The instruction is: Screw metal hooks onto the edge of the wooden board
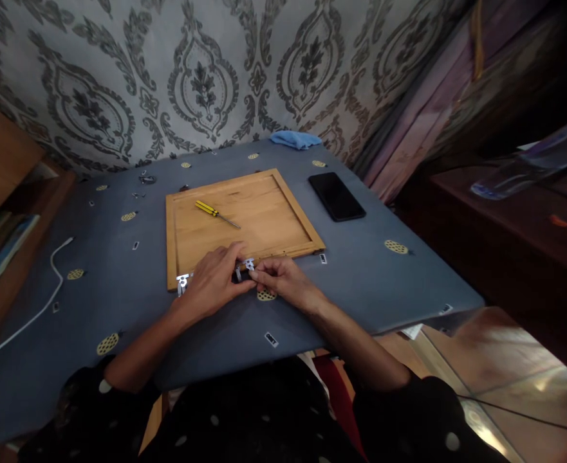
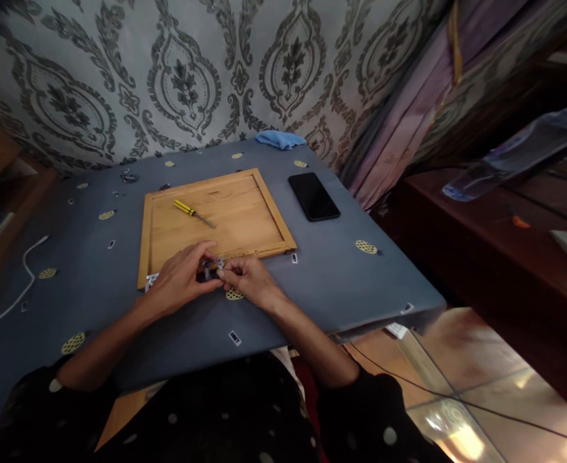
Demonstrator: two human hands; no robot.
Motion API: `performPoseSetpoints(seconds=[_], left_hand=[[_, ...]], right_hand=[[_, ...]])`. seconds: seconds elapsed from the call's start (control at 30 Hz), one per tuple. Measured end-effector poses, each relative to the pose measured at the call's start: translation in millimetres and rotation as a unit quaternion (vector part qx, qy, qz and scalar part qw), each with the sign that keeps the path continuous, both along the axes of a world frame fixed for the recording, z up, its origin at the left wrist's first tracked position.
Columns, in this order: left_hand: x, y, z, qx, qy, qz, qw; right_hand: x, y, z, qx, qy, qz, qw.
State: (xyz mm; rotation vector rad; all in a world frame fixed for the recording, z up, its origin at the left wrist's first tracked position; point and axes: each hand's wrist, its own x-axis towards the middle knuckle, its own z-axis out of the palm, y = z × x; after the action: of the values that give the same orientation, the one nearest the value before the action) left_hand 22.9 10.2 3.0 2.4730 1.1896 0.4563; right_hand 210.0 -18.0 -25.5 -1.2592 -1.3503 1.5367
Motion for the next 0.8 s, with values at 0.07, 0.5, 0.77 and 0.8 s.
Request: performPoseSetpoints(seconds=[0.07,0.5,0.77,0.8], left_hand=[[0.4,-0.2,0.1,0.0,0.0,0.0,1.0],[4.9,-2.0,3.7,-0.008,0.013,0.007,1.0],[5.7,-3.9,8.6,-0.033,0.02,0.014,0.999],[6.1,-3.9,9.0,-0.037,0.023,0.015,0.999]], right_hand=[[0.2,0.8,-0.7,-0.001,0.002,0.004,1.0],[2.4,-4.4,3.5,0.08,-0.085,-0.003,0.993],[24.4,-16.6,3.6,0.367,-0.309,-0.022,0.877],[26.8,-17.2,1.6,0.39,-0.317,-0.002,0.864]])
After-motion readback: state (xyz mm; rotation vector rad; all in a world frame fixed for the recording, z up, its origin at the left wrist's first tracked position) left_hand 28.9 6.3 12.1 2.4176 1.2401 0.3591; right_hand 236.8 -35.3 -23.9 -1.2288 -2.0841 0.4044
